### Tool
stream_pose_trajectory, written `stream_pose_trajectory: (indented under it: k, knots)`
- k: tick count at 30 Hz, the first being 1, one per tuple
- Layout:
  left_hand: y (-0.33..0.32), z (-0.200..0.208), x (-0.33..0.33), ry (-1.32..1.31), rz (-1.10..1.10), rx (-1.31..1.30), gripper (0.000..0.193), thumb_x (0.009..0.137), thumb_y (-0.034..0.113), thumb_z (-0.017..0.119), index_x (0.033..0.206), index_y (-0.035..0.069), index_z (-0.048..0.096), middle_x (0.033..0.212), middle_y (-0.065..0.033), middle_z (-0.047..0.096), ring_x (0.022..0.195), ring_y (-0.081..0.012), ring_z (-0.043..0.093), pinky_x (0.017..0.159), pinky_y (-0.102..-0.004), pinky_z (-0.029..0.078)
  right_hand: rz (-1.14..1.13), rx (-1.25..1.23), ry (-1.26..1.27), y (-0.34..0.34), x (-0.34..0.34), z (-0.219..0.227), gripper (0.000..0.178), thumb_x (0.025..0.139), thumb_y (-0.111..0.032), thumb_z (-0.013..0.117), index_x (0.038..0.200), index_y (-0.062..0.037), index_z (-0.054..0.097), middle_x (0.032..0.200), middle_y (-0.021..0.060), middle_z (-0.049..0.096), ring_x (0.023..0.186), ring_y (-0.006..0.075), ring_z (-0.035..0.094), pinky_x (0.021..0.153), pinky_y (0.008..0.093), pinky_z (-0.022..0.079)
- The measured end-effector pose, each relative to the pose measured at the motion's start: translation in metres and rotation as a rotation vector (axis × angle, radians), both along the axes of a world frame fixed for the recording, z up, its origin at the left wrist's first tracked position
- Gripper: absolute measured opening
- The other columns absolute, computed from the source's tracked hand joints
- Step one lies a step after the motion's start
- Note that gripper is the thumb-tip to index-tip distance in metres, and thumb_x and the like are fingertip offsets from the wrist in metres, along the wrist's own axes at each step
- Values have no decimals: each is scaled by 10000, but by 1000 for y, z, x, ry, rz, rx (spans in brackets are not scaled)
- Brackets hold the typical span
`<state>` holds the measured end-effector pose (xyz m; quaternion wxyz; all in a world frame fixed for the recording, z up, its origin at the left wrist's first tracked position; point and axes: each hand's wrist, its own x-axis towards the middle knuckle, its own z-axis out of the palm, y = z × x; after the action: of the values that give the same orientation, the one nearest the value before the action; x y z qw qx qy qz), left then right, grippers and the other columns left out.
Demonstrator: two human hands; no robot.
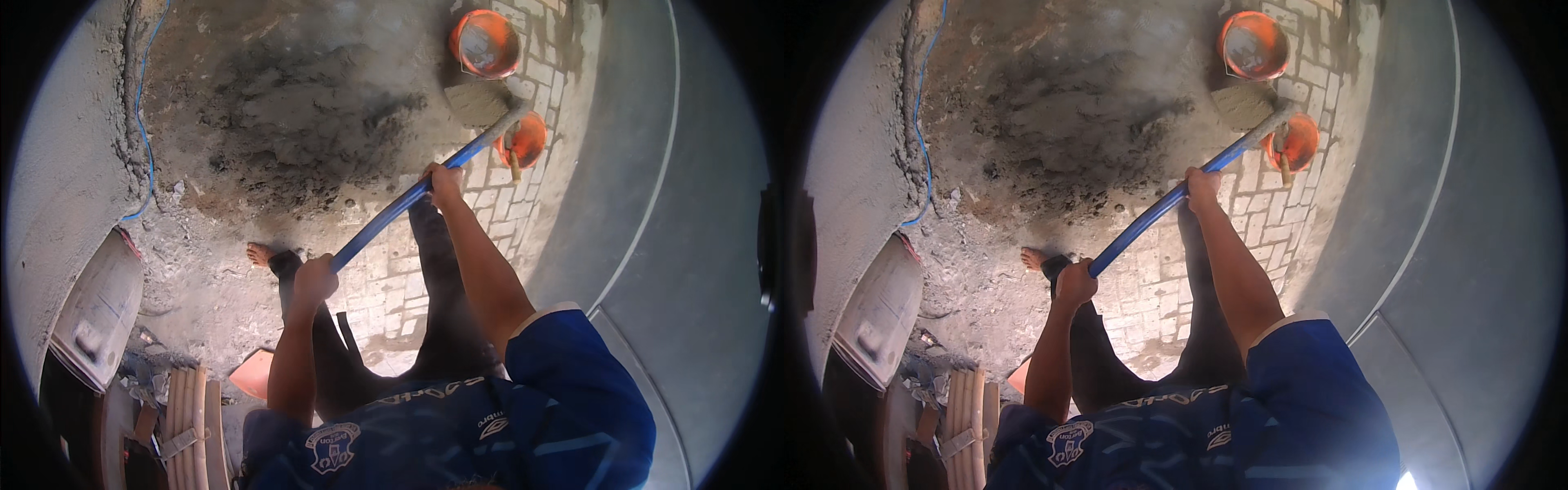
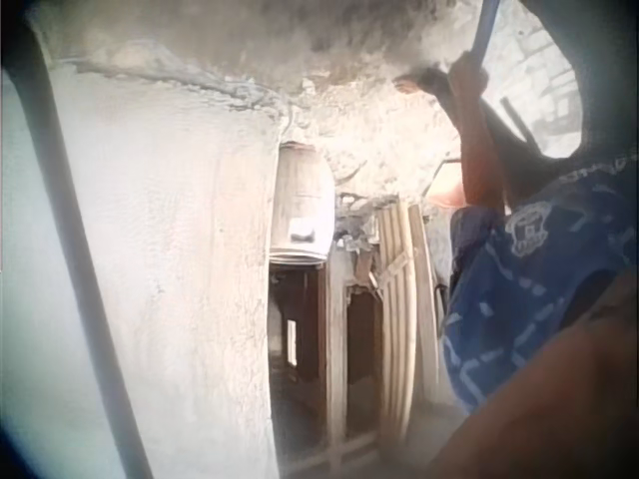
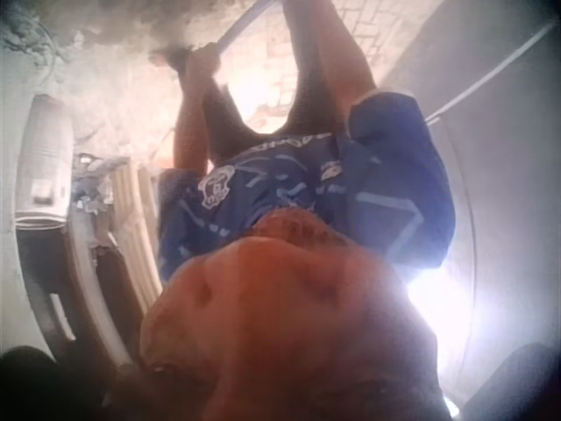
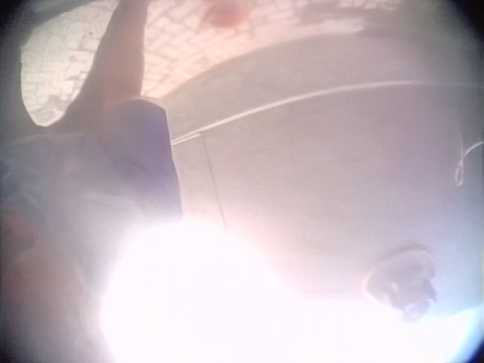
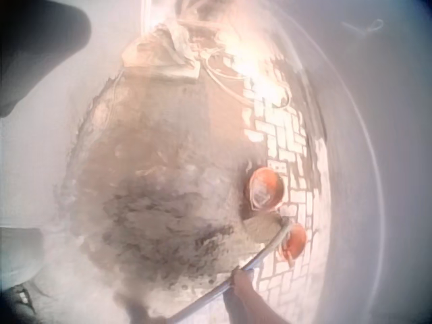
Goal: The person mixes a pile of concrete on the floor using a hoe, then scoops the mixture into an orange bucket. They add water from a larger bucket and continue mixing. Finally, they use a trowel to scrape remaining concrete from the floor into the bucket.
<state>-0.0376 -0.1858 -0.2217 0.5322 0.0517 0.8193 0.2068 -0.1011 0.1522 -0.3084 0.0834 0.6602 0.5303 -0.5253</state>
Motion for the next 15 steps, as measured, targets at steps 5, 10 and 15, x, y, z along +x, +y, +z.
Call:
stream_pose_trajectory:
  k: [5,10,15]
  knots:
    - [14,4,-47,-18,-20,-40,276,789,103,551,1026,75,689,902,-221,699,891,-393,683,802,-483,534,-46,240,-160,6,-34,-46,205,768,7,581,948,71,504,810,180,576,601,292,632,496,420,530]
    - [-31,115,-116,24,-120,-15,301,776,67,590,1062,40,679,895,-259,689,854,-423,678,790,-489,541,-140,-102,-64,-50,-54,4,319,811,-61,594,1080,68,482,876,199,616,637,317,642,537,445,518]
    - [-102,202,-173,123,-208,-148,202,795,44,556,955,12,675,860,-256,675,860,-422,664,792,-488,516,-382,-341,19,-170,-70,46,77,848,-13,568,881,15,504,698,122,522,557,275,569,501,408,477]
